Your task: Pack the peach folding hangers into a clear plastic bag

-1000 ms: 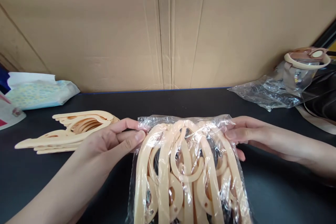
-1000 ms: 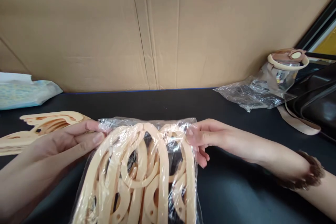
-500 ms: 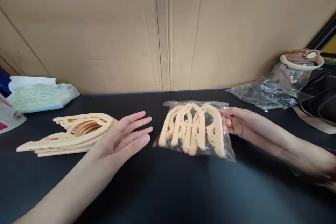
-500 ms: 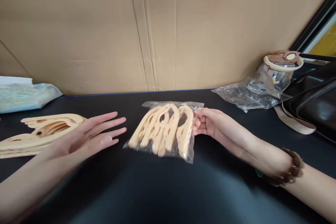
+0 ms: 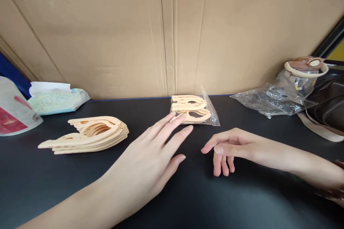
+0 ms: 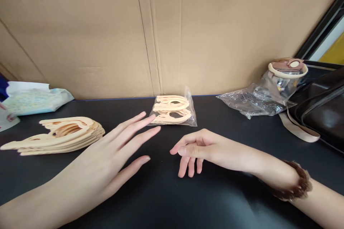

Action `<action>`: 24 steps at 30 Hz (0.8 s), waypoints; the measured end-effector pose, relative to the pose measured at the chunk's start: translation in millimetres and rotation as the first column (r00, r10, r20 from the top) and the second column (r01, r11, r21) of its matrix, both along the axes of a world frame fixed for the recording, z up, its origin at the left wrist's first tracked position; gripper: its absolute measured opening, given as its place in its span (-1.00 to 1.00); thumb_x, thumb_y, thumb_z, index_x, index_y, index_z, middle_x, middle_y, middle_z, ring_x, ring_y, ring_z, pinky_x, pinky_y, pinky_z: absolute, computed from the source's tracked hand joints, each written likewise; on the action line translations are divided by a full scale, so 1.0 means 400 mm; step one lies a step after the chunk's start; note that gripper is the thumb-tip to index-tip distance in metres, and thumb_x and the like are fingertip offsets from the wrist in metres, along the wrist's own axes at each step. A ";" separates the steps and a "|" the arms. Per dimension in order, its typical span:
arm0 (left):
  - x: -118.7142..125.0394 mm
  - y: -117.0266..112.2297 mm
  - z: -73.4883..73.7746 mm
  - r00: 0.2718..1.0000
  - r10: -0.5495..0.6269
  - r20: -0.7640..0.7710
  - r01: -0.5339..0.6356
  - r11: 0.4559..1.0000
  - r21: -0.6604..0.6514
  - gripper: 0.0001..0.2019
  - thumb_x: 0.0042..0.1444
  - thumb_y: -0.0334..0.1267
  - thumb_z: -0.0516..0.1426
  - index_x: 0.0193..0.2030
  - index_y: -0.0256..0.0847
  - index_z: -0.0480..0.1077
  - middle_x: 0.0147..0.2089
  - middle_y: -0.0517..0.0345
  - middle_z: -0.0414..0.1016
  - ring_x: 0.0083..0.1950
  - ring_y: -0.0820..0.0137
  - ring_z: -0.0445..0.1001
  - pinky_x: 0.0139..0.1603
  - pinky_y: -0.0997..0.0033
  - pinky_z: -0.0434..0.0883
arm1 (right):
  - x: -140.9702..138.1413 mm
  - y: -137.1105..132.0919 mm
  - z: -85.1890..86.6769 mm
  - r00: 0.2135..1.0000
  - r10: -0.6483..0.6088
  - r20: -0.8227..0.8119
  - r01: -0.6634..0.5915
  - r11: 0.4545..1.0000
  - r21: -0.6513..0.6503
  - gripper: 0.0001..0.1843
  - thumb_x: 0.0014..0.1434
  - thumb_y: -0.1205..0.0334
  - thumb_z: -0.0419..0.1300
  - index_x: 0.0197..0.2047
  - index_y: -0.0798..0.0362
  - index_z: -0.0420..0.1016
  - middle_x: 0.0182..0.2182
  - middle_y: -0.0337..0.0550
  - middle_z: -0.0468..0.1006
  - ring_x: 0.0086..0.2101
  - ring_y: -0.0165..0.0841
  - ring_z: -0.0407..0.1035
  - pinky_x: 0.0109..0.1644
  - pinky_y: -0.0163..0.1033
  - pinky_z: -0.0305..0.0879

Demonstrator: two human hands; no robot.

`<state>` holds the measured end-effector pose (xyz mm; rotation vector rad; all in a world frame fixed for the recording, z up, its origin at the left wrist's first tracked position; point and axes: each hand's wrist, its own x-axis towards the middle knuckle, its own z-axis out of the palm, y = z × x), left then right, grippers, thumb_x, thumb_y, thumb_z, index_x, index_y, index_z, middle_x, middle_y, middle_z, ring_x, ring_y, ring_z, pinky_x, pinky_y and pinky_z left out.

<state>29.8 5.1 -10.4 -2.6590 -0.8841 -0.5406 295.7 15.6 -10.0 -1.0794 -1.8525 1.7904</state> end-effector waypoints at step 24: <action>0.142 0.154 0.007 0.920 0.237 -0.311 -0.308 0.930 -0.203 -0.41 0.36 -0.04 -0.10 0.37 -0.46 0.11 0.44 -0.30 0.09 0.45 0.04 0.08 0.38 0.01 0.10 | -0.003 -0.054 0.025 0.954 0.108 0.280 -0.230 0.862 0.452 -0.72 0.27 0.31 0.09 -0.02 0.07 0.56 -0.33 -0.22 0.60 -0.33 -0.45 0.42 -0.31 -0.41 0.22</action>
